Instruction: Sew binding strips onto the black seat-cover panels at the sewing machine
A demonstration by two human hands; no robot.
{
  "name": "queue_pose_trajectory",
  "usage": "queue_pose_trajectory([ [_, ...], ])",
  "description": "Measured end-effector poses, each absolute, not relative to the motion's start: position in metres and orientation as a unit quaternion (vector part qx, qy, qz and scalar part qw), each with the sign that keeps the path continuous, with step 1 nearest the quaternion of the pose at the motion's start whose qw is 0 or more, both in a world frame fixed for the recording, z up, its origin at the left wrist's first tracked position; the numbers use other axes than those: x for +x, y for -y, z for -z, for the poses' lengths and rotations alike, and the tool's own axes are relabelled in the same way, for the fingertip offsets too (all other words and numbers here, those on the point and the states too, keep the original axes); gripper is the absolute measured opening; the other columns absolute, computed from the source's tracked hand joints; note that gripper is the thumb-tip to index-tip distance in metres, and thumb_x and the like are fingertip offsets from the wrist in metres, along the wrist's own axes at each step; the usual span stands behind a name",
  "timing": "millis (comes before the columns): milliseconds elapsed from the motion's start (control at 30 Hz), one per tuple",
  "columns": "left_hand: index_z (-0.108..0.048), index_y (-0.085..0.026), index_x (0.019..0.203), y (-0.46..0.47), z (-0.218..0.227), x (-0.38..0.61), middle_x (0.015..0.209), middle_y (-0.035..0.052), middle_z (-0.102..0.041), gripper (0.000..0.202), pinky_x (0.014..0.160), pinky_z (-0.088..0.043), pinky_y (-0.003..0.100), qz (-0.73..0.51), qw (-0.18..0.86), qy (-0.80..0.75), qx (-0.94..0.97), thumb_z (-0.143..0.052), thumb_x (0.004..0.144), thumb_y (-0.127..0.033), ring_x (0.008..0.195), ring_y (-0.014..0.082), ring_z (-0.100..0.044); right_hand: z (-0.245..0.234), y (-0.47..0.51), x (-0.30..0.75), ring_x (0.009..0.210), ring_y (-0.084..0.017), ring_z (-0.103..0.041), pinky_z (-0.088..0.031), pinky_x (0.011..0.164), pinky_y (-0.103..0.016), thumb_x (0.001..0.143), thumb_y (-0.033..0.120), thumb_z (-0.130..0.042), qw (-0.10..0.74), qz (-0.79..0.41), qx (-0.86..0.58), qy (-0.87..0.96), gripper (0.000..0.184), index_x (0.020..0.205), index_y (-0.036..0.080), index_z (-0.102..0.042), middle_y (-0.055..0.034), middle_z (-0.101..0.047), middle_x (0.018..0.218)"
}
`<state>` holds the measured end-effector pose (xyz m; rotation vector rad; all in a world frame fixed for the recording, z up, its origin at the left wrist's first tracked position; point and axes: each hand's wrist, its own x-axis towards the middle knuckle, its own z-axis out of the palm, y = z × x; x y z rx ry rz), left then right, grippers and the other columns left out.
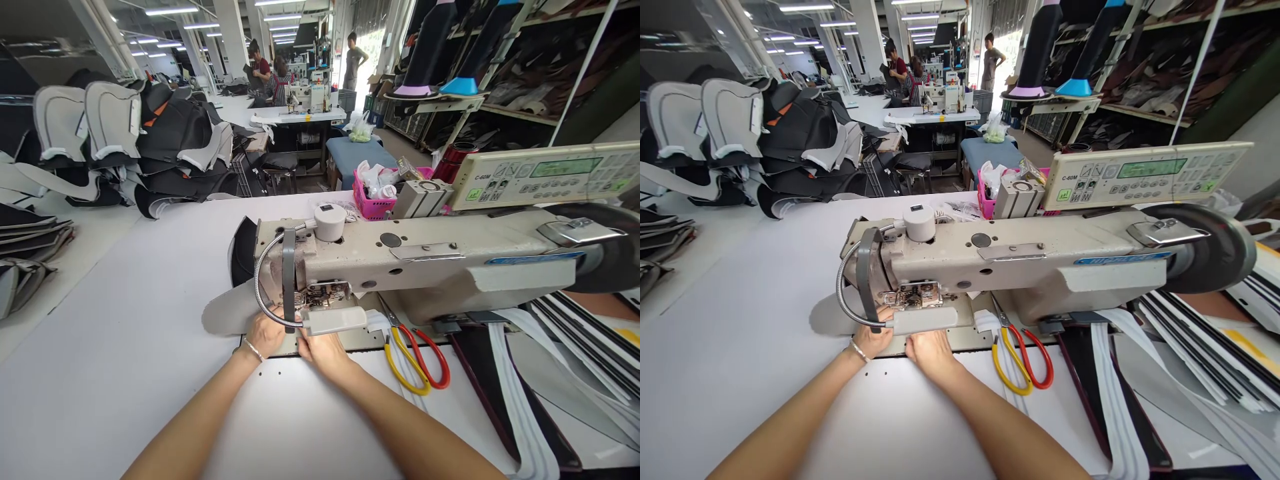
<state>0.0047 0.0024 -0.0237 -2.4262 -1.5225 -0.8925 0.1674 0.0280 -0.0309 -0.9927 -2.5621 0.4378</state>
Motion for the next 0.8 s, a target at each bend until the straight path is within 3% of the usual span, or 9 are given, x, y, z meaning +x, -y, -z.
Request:
queue_pose_trajectory([
  [300, -0.066, -0.021, 0.071, -0.022, 0.050, -0.020, 0.058, 0.0026, -0.060, 0.025, 0.053, -0.045, 0.026, 0.213, 0.069, 0.557, -0.800, -0.042, 0.078, -0.019, 0.056, 0.0145, -0.055, 0.033, -0.026, 0.169, 0.082, -0.021, -0.052, -0.036, 0.079, -0.032, 0.073, 0.016, -0.048, 0.129, -0.164, -0.371, 0.905, 0.016, 0.083, 0.016, -0.061, -0.0095, -0.058, 0.087],
  [567, -0.064, -0.021, 0.071, -0.019, 0.049, -0.017, 0.059, 0.0015, -0.060, 0.026, 0.058, -0.048, 0.026, 0.223, 0.068, 0.545, -0.805, -0.040, 0.078, -0.015, 0.061, 0.0141, -0.056, 0.038, -0.024, 0.170, 0.081, -0.023, -0.053, -0.037, 0.075, -0.032, 0.076, 0.020, -0.047, 0.132, -0.150, -0.381, 0.903, 0.017, 0.085, 0.015, -0.061, -0.0110, -0.058, 0.084],
  [733, -0.063, -0.020, 0.069, -0.016, 0.045, -0.012, 0.070, 0.0025, -0.064, 0.027, 0.068, -0.050, 0.027, 0.239, 0.072, 0.527, -0.812, -0.039, 0.075, -0.009, 0.071, 0.0141, -0.058, 0.042, -0.026, 0.170, 0.078, -0.025, -0.054, -0.040, 0.070, -0.032, 0.075, 0.018, -0.046, 0.162, -0.137, -0.373, 0.903, 0.015, 0.078, 0.015, -0.061, -0.0122, -0.059, 0.081],
  [800, -0.064, -0.020, 0.076, -0.017, 0.042, -0.010, 0.077, 0.0038, -0.064, 0.025, 0.072, -0.050, 0.031, 0.238, 0.071, 0.535, -0.808, -0.042, 0.074, -0.009, 0.078, 0.0161, -0.058, 0.045, -0.027, 0.171, 0.080, -0.024, -0.055, -0.040, 0.071, -0.032, 0.075, 0.016, -0.045, 0.186, -0.138, -0.357, 0.905, 0.017, 0.079, 0.016, -0.061, -0.0117, -0.059, 0.082],
])
